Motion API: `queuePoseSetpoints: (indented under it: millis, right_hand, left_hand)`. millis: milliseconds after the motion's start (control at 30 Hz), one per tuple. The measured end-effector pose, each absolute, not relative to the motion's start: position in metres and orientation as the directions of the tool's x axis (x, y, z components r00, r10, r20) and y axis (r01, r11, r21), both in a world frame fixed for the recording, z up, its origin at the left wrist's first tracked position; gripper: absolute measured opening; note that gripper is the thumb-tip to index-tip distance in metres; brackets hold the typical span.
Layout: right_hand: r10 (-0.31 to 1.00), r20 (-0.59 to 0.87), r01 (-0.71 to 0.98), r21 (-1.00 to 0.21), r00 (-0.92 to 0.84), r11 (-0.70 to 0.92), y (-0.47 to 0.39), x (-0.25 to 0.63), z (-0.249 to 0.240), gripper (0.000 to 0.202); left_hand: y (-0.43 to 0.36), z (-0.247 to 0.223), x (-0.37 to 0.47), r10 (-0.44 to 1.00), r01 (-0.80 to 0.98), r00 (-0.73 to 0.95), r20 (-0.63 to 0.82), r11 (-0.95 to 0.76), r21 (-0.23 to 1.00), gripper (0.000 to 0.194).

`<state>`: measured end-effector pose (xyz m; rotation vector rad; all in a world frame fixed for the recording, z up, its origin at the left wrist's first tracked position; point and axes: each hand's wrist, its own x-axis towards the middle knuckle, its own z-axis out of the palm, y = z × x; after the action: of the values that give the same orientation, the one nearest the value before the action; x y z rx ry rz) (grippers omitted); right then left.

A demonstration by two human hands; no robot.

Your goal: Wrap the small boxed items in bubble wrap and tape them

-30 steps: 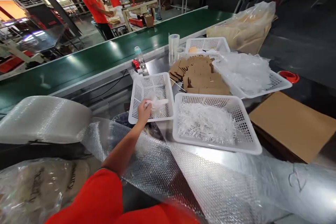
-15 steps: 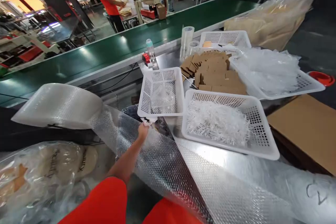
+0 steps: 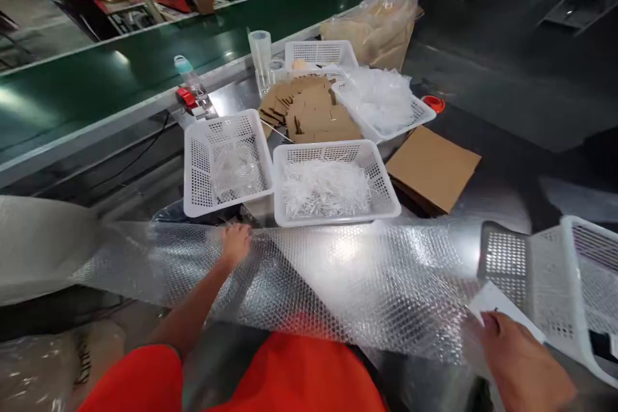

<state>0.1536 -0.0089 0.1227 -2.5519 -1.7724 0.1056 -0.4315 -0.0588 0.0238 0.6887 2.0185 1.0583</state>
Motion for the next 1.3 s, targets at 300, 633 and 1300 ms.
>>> queuePoseSetpoints:
  millis: [300,633,1300]
  right_hand:
    - [0.892,-0.137,0.899,-0.021,0.432,-0.438,-0.011,0.155,0.134,0.043]
    - [0.951,0.161,0.839,-0.524,0.266,-0.146,-0.090,0.159,0.087,0.050]
    - [0.570,-0.810,-0.940,-0.290,0.139,-0.182,-0.040,0.150,-0.003,0.033]
  left_hand:
    - [-0.069,0.033,-0.276,0.990,0.512,0.009,-0.140,0.116,0.851,0.074]
    - [-0.069,-0.021,-0.228,0.949,0.608,0.085,-0.304,0.192,0.771,0.092]
    - [-0.066,0.013,-0.268,0.785,0.995,0.097,-0.611,-0.067,0.071,0.093]
